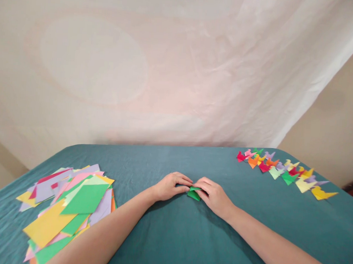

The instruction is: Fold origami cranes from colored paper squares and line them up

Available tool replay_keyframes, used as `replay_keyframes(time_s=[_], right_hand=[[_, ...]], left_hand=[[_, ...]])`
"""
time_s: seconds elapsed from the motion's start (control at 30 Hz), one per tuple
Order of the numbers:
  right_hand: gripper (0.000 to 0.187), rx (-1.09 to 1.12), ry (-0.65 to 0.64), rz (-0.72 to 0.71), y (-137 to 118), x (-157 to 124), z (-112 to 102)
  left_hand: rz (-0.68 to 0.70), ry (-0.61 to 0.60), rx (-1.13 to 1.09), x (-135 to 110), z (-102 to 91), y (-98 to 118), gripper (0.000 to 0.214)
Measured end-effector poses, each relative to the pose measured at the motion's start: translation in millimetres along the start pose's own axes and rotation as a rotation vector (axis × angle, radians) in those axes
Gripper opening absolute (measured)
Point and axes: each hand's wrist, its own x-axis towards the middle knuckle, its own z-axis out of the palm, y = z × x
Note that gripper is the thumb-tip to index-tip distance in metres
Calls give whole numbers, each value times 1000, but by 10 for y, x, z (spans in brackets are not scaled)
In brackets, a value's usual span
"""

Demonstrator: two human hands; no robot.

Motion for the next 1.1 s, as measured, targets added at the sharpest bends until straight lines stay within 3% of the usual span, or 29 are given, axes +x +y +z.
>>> replay_keyframes(time_s=[0.23, 0.6, 1.1], right_hand=[[19, 11, -7, 14, -14, 7, -10], [21, -8, 11, 6, -8, 15, -3], [26, 28, 39, 19, -33, 2, -17]], left_hand=[[-12, 6, -9, 6, 4, -8, 24], [-90, 127, -53, 69, 112, -26, 20], [-190, 227, 56, 96, 244, 13, 20]])
